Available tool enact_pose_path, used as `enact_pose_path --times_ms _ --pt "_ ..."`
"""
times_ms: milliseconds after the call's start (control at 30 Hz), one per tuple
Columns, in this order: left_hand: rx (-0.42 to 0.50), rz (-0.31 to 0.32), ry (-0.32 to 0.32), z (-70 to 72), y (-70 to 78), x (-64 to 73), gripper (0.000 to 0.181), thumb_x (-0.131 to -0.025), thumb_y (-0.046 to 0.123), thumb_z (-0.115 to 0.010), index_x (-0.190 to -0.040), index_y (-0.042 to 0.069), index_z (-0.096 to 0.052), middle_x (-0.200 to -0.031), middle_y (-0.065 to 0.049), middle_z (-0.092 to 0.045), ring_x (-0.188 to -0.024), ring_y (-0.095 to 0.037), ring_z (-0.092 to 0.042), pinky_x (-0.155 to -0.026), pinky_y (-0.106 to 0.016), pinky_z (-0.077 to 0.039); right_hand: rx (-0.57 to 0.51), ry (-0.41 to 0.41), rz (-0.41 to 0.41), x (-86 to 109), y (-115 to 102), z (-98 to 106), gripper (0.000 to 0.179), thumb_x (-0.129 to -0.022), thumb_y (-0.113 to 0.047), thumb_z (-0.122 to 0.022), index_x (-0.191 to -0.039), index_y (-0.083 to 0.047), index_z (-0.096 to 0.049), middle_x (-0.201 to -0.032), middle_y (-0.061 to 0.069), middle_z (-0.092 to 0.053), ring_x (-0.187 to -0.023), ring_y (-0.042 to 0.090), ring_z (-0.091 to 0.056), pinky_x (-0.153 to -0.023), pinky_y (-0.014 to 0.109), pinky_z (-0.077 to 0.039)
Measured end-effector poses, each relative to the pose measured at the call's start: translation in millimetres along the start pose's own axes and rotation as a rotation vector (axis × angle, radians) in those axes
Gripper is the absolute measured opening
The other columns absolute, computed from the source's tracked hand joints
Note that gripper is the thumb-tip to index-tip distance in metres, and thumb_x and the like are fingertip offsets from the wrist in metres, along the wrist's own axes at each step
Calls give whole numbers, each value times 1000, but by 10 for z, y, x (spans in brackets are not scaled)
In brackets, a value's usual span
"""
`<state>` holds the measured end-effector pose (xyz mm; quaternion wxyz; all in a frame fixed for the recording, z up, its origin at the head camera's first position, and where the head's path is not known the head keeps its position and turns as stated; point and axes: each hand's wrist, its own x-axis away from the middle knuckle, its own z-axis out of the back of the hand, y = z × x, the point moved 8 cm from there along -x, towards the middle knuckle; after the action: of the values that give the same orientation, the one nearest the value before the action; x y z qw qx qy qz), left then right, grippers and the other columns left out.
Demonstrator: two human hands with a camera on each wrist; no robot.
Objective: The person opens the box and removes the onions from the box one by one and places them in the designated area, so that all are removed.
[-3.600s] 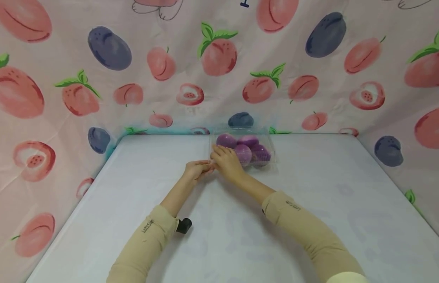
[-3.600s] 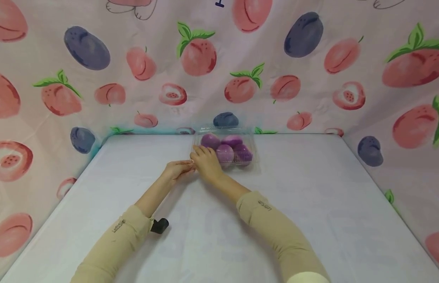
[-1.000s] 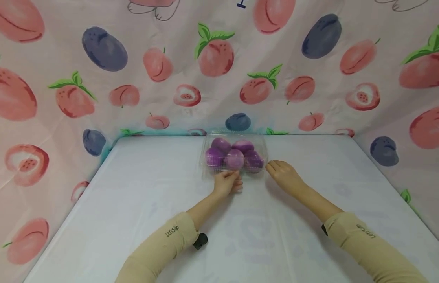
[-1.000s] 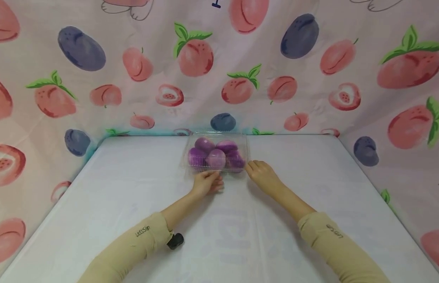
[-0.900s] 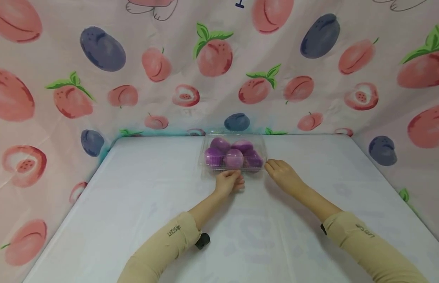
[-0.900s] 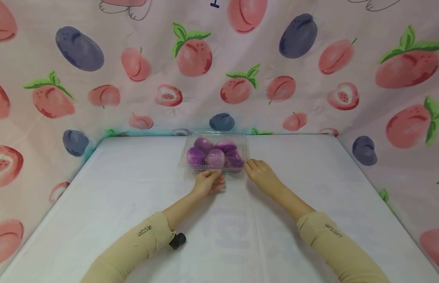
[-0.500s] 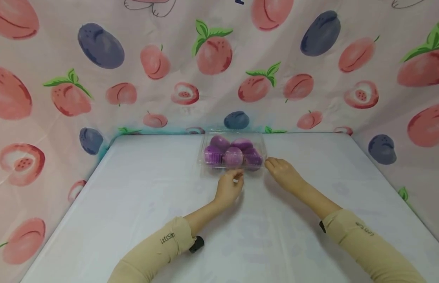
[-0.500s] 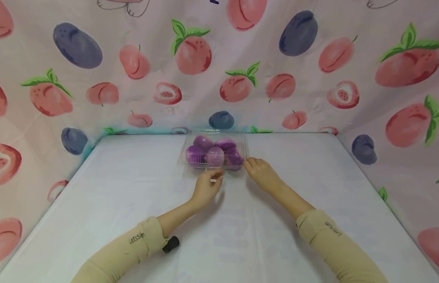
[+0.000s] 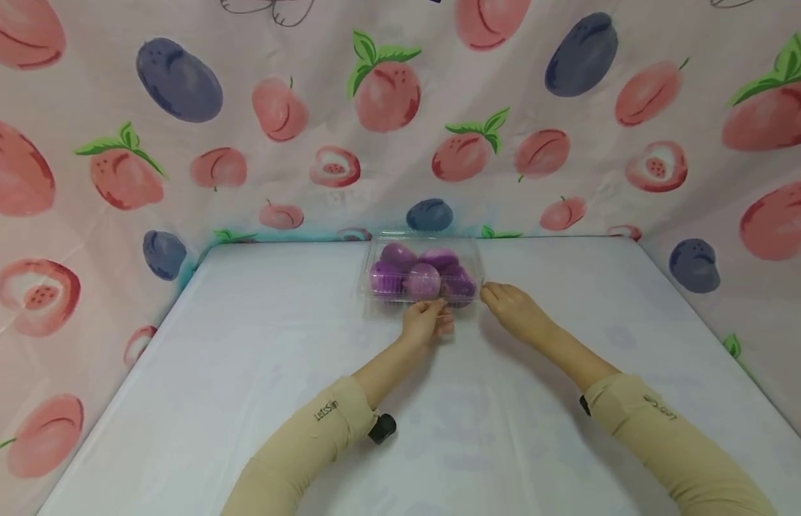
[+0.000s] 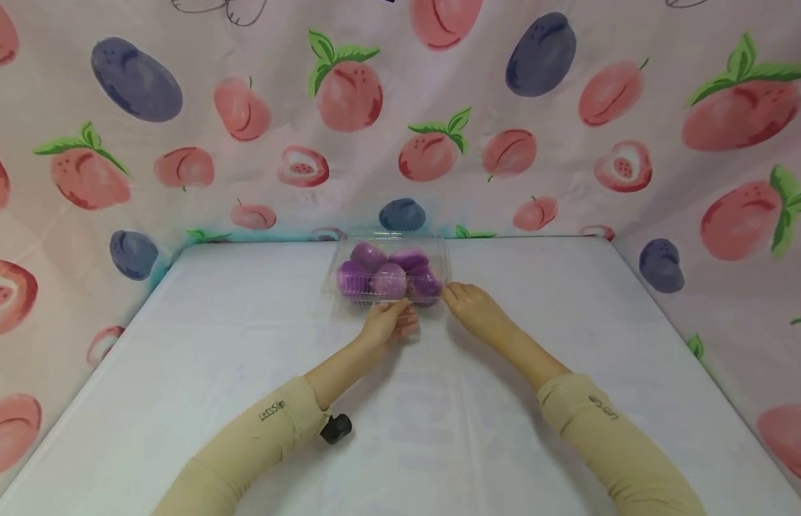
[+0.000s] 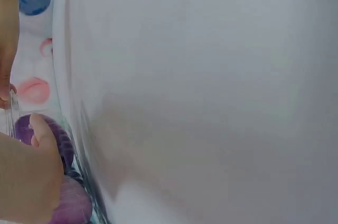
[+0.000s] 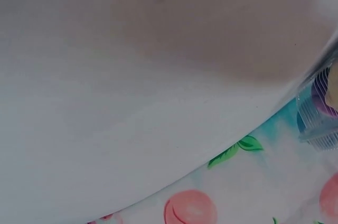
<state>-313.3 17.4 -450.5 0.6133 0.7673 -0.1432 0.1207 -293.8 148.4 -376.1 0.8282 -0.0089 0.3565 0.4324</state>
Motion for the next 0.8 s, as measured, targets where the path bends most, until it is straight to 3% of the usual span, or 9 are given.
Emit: enact_pose_path --times_ms 100,200,333,567,700,800 --pt "122 38 43 -32 -29 -65 26 -96 13 -52 -109 -7 -60 -100 -18 -67 -70 -11 -66 -81 -27 -60 40 -1 38 0 -28 -19 21 -72 15 -65 -89 8 -54 -91 20 -62 -78 30 -65 -71 34 -60" --pt "197 104 35 -102 -74 -89 27 -96 14 -53 -110 -8 -61 -106 -20 -66 -83 -20 -70 -84 -30 -59 62 16 63 22 -37 -21 21 -72 14 -65 -90 9 -55 -94 22 -63 -82 31 -66 -75 34 -60" --pt "192 124 20 -138 -81 -114 28 -95 13 -55 -112 -9 -61 -115 -24 -62 -103 -29 -66 -87 -31 -58 67 49 105 41 -56 -11 19 -72 12 -62 -89 8 -57 -92 20 -63 -81 31 -67 -74 33 -61" --pt "196 148 -26 -151 -127 -146 28 -98 8 -47 -115 -13 -55 -120 -29 -58 -113 -34 -60 -92 -32 -55 99 77 216 32 -134 -17 2 -81 4 -57 -82 3 -59 -80 12 -61 -67 23 -62 -63 28 -59" --pt "213 145 -51 -183 -111 -185 29 -98 6 -47 -115 -16 -54 -121 -31 -55 -113 -36 -59 -93 -34 -55 151 75 207 8 -129 -35 12 -88 3 -49 -79 2 -56 -76 12 -59 -65 23 -60 -61 29 -58" --pt "219 142 -36 -185 -90 -201 27 -97 5 -47 -112 -16 -56 -119 -32 -57 -110 -36 -61 -92 -34 -56 254 85 215 -23 -156 -64 24 -94 8 -35 -79 2 -52 -74 14 -59 -66 23 -63 -61 28 -59"
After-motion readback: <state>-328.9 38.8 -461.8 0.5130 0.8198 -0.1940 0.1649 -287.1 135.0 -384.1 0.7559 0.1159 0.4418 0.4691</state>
